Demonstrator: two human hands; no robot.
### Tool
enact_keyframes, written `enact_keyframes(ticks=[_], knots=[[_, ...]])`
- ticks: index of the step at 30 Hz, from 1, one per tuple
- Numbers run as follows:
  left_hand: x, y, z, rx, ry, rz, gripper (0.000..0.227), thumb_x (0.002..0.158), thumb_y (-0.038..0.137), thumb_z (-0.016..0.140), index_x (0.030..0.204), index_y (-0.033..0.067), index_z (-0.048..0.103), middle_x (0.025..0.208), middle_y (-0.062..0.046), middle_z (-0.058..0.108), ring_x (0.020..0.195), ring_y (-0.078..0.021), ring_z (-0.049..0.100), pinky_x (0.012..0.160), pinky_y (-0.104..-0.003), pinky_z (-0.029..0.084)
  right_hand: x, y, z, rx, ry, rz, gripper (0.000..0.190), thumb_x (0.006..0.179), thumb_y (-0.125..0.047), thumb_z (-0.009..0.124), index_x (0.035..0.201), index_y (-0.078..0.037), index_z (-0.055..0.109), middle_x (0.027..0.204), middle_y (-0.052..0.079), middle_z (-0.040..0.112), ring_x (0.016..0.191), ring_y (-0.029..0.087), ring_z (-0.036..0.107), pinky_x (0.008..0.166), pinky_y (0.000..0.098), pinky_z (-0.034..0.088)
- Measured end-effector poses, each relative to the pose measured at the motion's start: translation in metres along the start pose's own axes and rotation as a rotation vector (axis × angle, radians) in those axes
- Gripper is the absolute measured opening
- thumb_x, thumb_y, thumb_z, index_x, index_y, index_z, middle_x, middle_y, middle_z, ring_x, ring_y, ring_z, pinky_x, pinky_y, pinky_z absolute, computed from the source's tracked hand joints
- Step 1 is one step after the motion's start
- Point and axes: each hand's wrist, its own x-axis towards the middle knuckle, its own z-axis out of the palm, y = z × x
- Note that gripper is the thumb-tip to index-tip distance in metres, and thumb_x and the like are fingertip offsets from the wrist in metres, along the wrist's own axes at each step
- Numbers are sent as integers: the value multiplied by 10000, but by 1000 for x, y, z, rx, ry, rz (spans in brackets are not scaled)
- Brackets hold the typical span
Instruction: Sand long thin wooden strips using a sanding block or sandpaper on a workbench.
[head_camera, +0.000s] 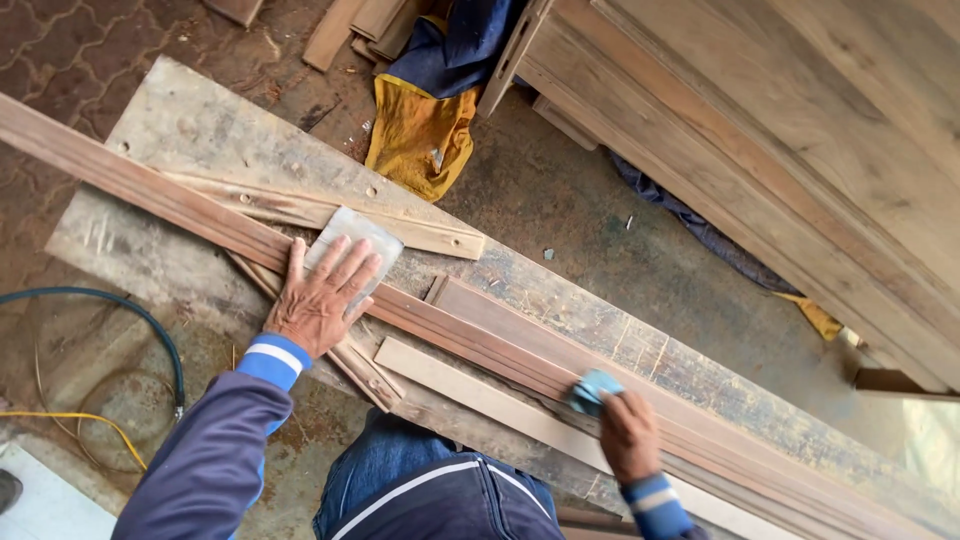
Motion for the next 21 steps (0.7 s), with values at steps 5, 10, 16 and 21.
enact_keyframes(ticks=[5, 10, 16, 21], knots=[[-5, -13, -3, -32, 6, 24, 649, 997, 416, 524, 1591, 228, 341, 1700, -4, 217, 1560, -271, 187, 1226, -719, 144, 14, -28, 23, -97, 101, 62, 211, 804, 73, 660, 997, -10, 673, 860, 127, 590, 802, 320, 565, 744, 435, 479], [-3, -12, -9, -58, 23, 4, 644, 1000, 414, 529, 1587, 215, 356, 1691, -12, 248, 1556, -279, 202, 1214, -723, 158, 104, -130, 93, 79, 65, -152, 201, 786, 61, 625, 954, -48, 640, 910, 103, 565, 827, 279, 526, 718, 414, 447], [-4, -13, -14, -53, 7, 5, 650, 988, 423, 544, 1579, 220, 364, 1682, -14, 262, 1550, -282, 211, 1205, -719, 166, 138, -170, 82, 15, 27, -205, 197, 768, 1, 659, 951, -70, 668, 886, 102, 574, 842, 285, 556, 707, 422, 439], [-3, -15, -12, -81, 18, -6, 659, 986, 435, 543, 1580, 222, 356, 1680, -19, 262, 1546, -285, 212, 1198, -721, 168, 52, -80, 46, -35, 53, -84, 219, 799, 11, 698, 1006, -58, 703, 853, 76, 579, 784, 258, 553, 681, 412, 456]])
